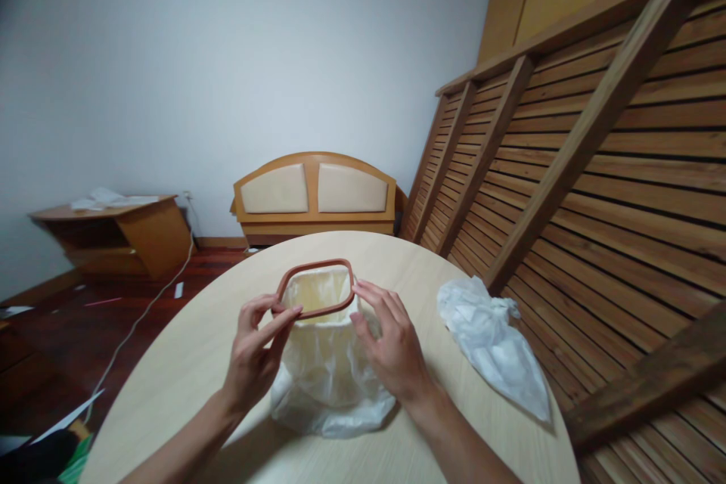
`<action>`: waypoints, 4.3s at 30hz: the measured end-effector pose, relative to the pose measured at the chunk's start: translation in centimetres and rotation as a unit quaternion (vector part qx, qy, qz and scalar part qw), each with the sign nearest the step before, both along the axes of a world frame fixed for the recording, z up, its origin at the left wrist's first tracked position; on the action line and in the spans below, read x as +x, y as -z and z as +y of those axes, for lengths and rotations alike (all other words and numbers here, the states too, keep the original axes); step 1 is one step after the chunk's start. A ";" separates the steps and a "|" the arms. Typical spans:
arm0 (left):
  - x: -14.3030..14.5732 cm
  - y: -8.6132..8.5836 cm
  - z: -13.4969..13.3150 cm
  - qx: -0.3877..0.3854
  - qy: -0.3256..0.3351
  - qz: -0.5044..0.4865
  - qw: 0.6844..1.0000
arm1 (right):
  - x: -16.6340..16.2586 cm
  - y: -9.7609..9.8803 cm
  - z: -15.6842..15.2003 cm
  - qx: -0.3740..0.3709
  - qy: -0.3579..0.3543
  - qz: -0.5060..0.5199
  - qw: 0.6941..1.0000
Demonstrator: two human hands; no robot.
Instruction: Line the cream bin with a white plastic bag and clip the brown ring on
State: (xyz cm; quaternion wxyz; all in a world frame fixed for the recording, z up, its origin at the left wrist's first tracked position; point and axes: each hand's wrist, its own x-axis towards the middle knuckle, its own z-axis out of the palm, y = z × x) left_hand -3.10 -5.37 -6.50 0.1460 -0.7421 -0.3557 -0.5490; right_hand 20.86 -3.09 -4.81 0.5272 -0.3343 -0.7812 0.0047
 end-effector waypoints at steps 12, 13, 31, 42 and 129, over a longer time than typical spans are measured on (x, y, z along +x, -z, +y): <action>0.2 0.0 -0.1 -0.059 0.021 -0.004 0.998 | -0.2 0.6 0.4 -0.028 -0.003 0.021 0.999; 0.2 0.0 -0.1 -0.065 0.025 -0.005 0.998 | -0.2 0.6 0.5 -0.027 -0.004 0.019 0.999; 0.6 -0.2 0.1 -0.059 0.047 -0.049 0.996 | 0.2 0.5 0.5 -0.043 -0.010 0.002 0.999; 0.4 0.0 0.3 -0.105 0.070 -0.111 0.986 | 0.3 0.5 0.6 -0.050 -0.018 -0.006 0.999; -1.0 2.0 3.1 -0.322 0.276 -0.161 0.891 | 2.0 2.0 2.2 -0.179 -0.141 0.016 0.974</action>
